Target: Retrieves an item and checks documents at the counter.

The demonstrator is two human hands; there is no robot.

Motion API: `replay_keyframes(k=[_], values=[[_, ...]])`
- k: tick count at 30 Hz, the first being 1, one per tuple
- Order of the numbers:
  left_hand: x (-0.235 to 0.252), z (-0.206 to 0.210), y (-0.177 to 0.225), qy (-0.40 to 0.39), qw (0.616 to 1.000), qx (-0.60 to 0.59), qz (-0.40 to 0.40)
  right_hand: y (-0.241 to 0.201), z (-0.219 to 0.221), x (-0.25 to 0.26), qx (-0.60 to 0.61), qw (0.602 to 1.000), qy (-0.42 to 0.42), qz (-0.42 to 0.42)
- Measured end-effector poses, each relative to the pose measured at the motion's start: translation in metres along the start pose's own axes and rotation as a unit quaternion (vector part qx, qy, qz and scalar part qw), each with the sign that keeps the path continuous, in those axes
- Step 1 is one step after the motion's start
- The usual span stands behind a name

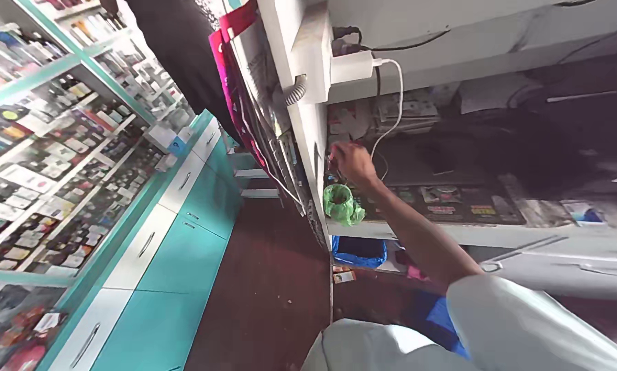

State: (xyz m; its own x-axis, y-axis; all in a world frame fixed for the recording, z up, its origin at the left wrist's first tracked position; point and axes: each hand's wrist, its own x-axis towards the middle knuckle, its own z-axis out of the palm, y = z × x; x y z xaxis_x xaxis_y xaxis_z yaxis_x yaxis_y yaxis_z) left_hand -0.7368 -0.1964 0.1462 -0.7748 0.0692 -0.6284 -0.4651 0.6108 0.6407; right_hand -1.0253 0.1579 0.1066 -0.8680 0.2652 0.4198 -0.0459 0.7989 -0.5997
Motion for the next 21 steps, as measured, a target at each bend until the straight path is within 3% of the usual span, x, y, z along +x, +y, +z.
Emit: replay_keyframes(k=[1,2,4,7,10,13,15,17,19,21], values=[[-0.002,0.003,0.014,0.003,1.0,0.009,0.003,-0.011,-0.031,-0.029,0.066,0.996,0.059,-0.019],[0.004,0.004,0.003,-0.007,0.998,0.008,0.056,-0.017,-0.062,-0.062,0.144,0.983,0.105,-0.034],[0.044,0.0,-0.063,-0.044,0.971,0.005,0.234,-0.009,-0.106,-0.121,0.335,0.929,0.153,-0.031],[0.081,0.002,-0.081,-0.144,0.941,0.027,0.305,0.018,-0.131,-0.204,0.621,0.758,0.187,0.07],[0.084,0.023,-0.064,-0.205,0.904,0.073,0.367,0.038,-0.13,-0.294,0.737,0.602,0.178,0.25],[0.065,0.05,-0.054,-0.212,0.869,0.084,0.438,0.021,-0.122,-0.378,0.754,0.565,0.111,0.316],[0.053,0.071,-0.061,-0.228,0.856,0.027,0.462,-0.002,-0.118,-0.426,0.719,0.624,0.01,0.304],[0.038,0.092,-0.074,-0.252,0.852,-0.035,0.458,-0.038,-0.118,-0.46,0.594,0.743,-0.1,0.292],[0.021,0.106,-0.09,-0.253,0.851,-0.036,0.46,-0.075,-0.122,-0.483,0.394,0.857,-0.244,0.224],[0.001,0.112,-0.109,-0.238,0.848,0.037,0.472,-0.106,-0.122,-0.507,0.246,0.9,-0.326,0.152]])
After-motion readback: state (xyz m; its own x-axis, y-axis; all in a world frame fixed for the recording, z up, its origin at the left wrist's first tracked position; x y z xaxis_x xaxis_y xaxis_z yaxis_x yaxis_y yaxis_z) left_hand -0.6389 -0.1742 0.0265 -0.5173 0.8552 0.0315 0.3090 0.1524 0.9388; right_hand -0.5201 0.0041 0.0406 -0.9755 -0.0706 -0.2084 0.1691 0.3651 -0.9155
